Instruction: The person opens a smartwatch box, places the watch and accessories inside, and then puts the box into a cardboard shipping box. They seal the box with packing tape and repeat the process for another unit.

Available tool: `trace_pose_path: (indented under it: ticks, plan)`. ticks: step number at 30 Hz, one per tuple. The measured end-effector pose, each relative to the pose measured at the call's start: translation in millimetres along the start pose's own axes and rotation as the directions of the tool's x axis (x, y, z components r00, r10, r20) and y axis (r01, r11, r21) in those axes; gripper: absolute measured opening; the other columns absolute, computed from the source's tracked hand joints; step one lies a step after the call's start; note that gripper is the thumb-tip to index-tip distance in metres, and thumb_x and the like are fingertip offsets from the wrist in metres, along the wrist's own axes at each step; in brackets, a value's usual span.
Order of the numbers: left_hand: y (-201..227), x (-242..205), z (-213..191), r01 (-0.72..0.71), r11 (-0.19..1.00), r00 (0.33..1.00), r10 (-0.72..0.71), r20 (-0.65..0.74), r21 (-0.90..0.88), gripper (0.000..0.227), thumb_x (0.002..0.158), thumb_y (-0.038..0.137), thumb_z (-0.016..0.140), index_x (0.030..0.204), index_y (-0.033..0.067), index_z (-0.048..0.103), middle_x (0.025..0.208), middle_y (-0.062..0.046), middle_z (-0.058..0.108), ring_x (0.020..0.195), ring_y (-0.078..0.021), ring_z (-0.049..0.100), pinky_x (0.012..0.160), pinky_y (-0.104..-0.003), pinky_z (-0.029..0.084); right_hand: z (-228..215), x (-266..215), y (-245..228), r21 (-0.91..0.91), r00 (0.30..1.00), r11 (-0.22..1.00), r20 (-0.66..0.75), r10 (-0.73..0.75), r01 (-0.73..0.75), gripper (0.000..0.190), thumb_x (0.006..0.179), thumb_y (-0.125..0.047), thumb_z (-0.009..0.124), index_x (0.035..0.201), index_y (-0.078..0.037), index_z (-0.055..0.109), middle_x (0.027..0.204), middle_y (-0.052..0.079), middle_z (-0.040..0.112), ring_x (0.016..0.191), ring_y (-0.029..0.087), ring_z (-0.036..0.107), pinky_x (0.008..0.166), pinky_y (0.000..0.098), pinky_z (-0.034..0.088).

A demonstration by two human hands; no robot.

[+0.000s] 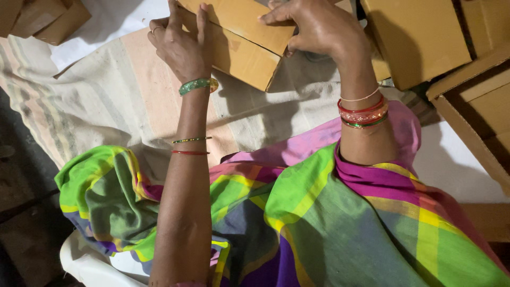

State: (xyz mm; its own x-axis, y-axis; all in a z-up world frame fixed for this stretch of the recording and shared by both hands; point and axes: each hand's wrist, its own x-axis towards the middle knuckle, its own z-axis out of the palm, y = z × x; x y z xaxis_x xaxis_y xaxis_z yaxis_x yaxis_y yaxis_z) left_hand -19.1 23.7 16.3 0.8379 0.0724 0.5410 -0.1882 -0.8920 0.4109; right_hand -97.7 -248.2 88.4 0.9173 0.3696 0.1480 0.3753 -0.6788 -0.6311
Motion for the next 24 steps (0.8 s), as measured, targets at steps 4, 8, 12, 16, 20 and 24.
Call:
trace_pose_path:
  ticks: [4,8,12,16,20,24]
  plan:
    - [4,1,-3,0.028,1.000,0.999,-0.028,0.018,0.011,0.062,0.093,0.059,0.076,0.136,0.0145,0.066,0.103,-0.012,0.060,0.103,-0.0300,0.058,0.083,-0.047,0.055,1,1,4,0.013,0.999,0.999,0.019,0.029,-0.029,0.072,0.066,0.003,0.086,0.134,-0.014,0.070,0.133,0.019,0.067,0.118,0.034,0.066,0.097,0.0396,0.053]
    - [8,-1,-6,0.092,0.994,0.995,-0.095,0.041,0.057,0.063,0.091,0.057,0.074,0.136,0.0143,0.064,0.104,-0.014,0.057,0.102,-0.0321,0.055,0.082,-0.051,0.052,3,-1,8,0.023,1.000,1.000,0.002,-0.002,0.002,0.069,0.065,0.002,0.086,0.131,-0.012,0.072,0.132,0.021,0.066,0.122,0.034,0.063,0.100,0.0398,0.052]
    - [22,-3,4,0.047,0.984,0.999,-0.044,-0.025,0.170,0.047,0.090,0.043,0.069,0.131,0.0206,0.067,0.123,-0.013,0.060,0.120,-0.0334,0.052,0.096,-0.055,0.046,5,1,12,0.071,0.998,0.996,-0.032,-0.053,0.055,0.059,0.067,0.003,0.083,0.124,-0.011,0.075,0.134,0.021,0.067,0.130,0.033,0.061,0.105,0.0390,0.051]
    - [47,-24,12,-0.330,0.909,0.943,0.301,0.145,0.255,0.050,0.085,0.014,0.062,0.130,0.0371,0.067,0.154,0.002,0.054,0.150,-0.0251,0.038,0.125,-0.055,0.028,8,-2,16,0.102,1.000,0.995,-0.022,-0.013,0.015,0.053,0.071,0.001,0.083,0.122,-0.012,0.076,0.134,0.019,0.068,0.133,0.033,0.060,0.111,0.0394,0.049]
    - [54,-36,-6,-0.309,0.945,0.910,0.326,0.256,-0.104,0.041,0.107,0.025,0.059,0.147,0.0151,0.060,0.159,-0.006,0.049,0.154,-0.0239,0.036,0.130,-0.053,0.023,13,-6,22,0.074,0.988,0.989,-0.103,-0.117,0.125,0.049,0.072,0.005,0.078,0.119,-0.008,0.079,0.143,0.026,0.058,0.135,0.037,0.056,0.112,0.0408,0.046]
    - [55,-29,-40,-0.393,0.911,0.842,0.411,0.350,-0.125,0.060,0.106,0.042,0.057,0.154,0.0070,0.048,0.161,-0.014,0.043,0.152,-0.0310,0.034,0.125,-0.056,0.019,19,-13,24,0.135,0.985,0.986,-0.155,-0.080,0.101,0.041,0.079,0.005,0.072,0.118,-0.007,0.077,0.147,0.023,0.059,0.132,0.034,0.061,0.108,0.0362,0.051]
